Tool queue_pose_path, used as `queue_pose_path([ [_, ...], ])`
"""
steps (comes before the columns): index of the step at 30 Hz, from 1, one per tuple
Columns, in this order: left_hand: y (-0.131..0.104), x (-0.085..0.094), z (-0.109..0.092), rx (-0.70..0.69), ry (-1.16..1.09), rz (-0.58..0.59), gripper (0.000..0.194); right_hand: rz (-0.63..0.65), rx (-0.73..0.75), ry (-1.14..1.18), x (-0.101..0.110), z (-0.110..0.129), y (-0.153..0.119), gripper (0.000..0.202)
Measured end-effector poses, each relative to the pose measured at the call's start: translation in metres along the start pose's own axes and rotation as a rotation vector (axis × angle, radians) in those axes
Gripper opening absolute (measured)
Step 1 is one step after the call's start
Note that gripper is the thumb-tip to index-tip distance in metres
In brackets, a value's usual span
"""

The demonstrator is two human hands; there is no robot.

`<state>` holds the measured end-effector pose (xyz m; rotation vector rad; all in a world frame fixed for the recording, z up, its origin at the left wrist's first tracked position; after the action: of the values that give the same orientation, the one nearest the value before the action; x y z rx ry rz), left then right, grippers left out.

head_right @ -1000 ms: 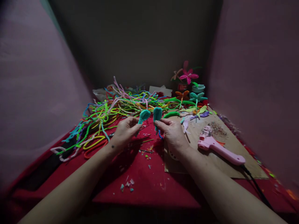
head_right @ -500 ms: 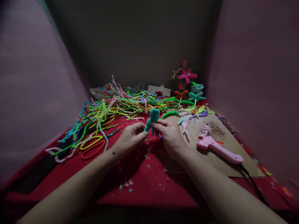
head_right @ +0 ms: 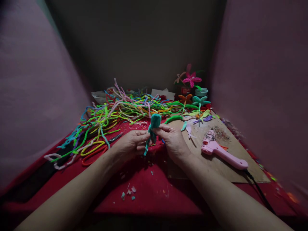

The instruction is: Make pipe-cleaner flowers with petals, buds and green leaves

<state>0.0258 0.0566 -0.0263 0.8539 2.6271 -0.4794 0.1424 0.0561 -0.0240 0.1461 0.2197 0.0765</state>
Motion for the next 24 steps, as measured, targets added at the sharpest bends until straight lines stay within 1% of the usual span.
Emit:
queue_pose_path([
  [3, 0.0, 0.005, -0.004, -0.035, 0.026, -0.069, 0.027, 0.001, 0.004, -0.004, -0.001, 0.003, 0.0, 0.021],
  [5, 0.0, 0.008, -0.008, -0.088, 0.042, -0.119, 0.027, -0.008, 0.004, -0.004, -0.002, 0.005, -0.001, 0.021],
  [9, 0.0, 0.013, -0.014, -0.193, 0.096, -0.198, 0.026, -0.065, 0.005, -0.053, 0.0, 0.012, -0.003, 0.022],
  [12, -0.001, 0.015, -0.014, -0.19, 0.154, -0.234, 0.027, -0.091, -0.013, -0.091, 0.001, 0.013, -0.005, 0.025],
  [15, -0.002, 0.018, -0.014, -0.194, 0.131, -0.28, 0.028, -0.078, -0.02, -0.093, 0.001, 0.013, -0.006, 0.026],
  [17, -0.003, 0.018, -0.018, -0.236, 0.096, -0.291, 0.028, -0.069, -0.002, -0.103, 0.0, 0.013, -0.007, 0.027],
  [19, -0.005, 0.015, -0.023, -0.29, 0.103, -0.276, 0.028, -0.072, 0.026, -0.114, -0.001, 0.014, -0.008, 0.028],
  [22, -0.009, 0.007, -0.029, -0.347, 0.211, -0.252, 0.027, -0.065, 0.045, -0.088, -0.002, 0.015, -0.008, 0.027],
  [24, -0.012, 0.003, -0.032, -0.391, 0.326, -0.273, 0.025, -0.049, 0.036, -0.022, -0.003, 0.013, -0.005, 0.025],
])
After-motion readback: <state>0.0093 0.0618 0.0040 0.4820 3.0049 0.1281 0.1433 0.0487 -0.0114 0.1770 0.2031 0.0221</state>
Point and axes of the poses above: each hand's wrist, its own y-axis towards the middle knuckle, its own x-axis out of the back of the hand, z = x × y, the point moved 6 cm from there along y, towards the middle knuckle, and after that the axes turned 6 degrees about -y, right-handed, at the moved point
